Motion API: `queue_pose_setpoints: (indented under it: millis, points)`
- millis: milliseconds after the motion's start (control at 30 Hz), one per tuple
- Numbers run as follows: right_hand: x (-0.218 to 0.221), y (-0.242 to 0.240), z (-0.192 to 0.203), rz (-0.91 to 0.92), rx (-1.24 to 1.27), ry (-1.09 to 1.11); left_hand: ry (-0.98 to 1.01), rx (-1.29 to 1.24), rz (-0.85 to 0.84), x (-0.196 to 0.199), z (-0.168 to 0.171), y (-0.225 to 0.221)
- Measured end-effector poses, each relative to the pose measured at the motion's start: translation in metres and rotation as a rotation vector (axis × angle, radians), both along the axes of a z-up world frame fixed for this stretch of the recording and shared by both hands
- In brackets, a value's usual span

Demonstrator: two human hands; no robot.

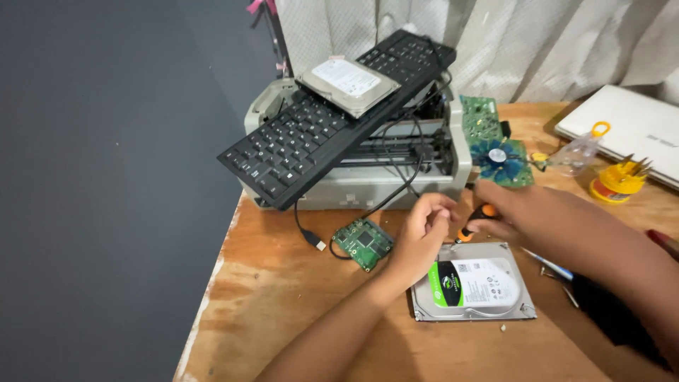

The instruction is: Removing screws from a hard drive and detaching the PCB using a screwdriver

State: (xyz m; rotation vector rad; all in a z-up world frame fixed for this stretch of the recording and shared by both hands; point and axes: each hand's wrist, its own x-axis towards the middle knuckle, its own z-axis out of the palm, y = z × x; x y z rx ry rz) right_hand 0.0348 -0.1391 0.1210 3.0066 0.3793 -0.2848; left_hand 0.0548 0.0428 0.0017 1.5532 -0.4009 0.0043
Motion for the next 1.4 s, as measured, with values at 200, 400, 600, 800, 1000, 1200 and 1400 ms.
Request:
queue_pose_setpoints:
  millis: [200, 400, 600, 800, 1000, 1200, 1400]
  points:
    - [-0.010, -0.096, -0.036, -0.359, 0.419, -0.191, -0.042, 0.156, -0.044, -0.012, 0.019, 0.006]
    - [-0.005, -0.204, -0.148, -0.358, 0.350, -0.491, -0.378, 0.667, -0.275, -0.034, 0.056, 0.002]
    - [-0.004, -0.227, -0.185, -0.447, 0.303, -0.308, -0.576, 1.020, -0.334, -0.046, 0.011, -0.004]
    - [-0.004, -0.223, -0.184, -0.410, 0.154, -0.251, -0.578, 1.022, -0.271, -0.044, 0.003, -0.004]
    - [-0.039, -0.160, -0.116, -0.261, 0.426, -0.539, -0.458, 0.929, -0.353, -0.047, 0.064, 0.007]
    - [-0.078, -0.086, -0.092, -0.180, 1.080, -0.316, 0.401, -0.519, -0.792, -0.025, 0.020, -0.008]
    - [-0.092, -0.062, -0.115, -0.279, 1.401, 0.305, 0.757, -0.604, -0.416, -0.029, -0.006, -0.009]
